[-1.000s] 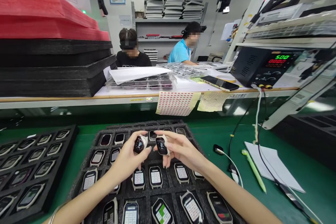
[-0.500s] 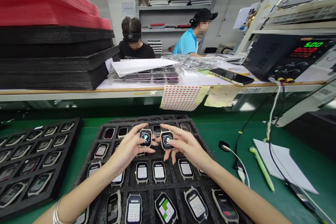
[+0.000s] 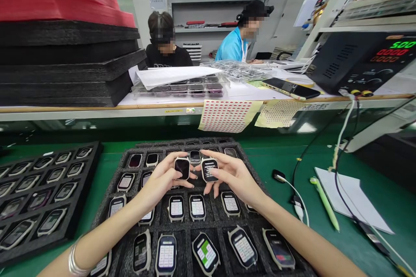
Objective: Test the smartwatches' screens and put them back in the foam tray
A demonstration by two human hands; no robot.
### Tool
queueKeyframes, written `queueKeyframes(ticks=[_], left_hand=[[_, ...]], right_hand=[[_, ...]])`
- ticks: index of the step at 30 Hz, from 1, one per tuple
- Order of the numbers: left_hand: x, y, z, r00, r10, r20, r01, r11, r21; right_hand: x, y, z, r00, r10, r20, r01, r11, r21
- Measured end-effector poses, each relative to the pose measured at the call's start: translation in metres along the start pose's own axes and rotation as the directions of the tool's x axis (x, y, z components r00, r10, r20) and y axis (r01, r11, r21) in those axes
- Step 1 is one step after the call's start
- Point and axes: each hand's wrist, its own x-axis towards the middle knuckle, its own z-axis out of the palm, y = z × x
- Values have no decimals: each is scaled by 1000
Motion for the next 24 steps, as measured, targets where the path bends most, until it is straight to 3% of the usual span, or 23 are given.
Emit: queueKeyframes(ticks=[4, 8, 11, 13, 16, 21, 24], left_hand=[[1, -2, 0, 1000, 18, 3, -18, 999, 50], [3, -3, 1, 999, 33, -6, -32, 994, 107], [3, -3, 2, 999, 26, -35, -22, 991, 129], [3, -4, 2, 998, 27, -50, -19, 990, 139], [4, -7, 1, 998, 30, -51, -22, 987, 159], [2, -6, 4, 999, 4, -38, 5, 976, 219], [-1, -3, 7, 999, -13, -41, 24, 963, 267]], right_hand=[[-1, -1, 2, 1000, -10, 1, 10, 998, -64], [0, -4, -2, 995, 37, 92, -30, 997, -76], [3, -6, -18, 986, 108, 128, -67, 956, -287], [5, -5, -33, 988, 92, 122, -4, 814, -580], [5, 1, -55, 987, 25, 158, 125, 492, -861], [-6, 1, -67, 972, 38, 231, 213, 268, -940], [-16, -8, -68, 993, 22, 112, 110, 83, -990]])
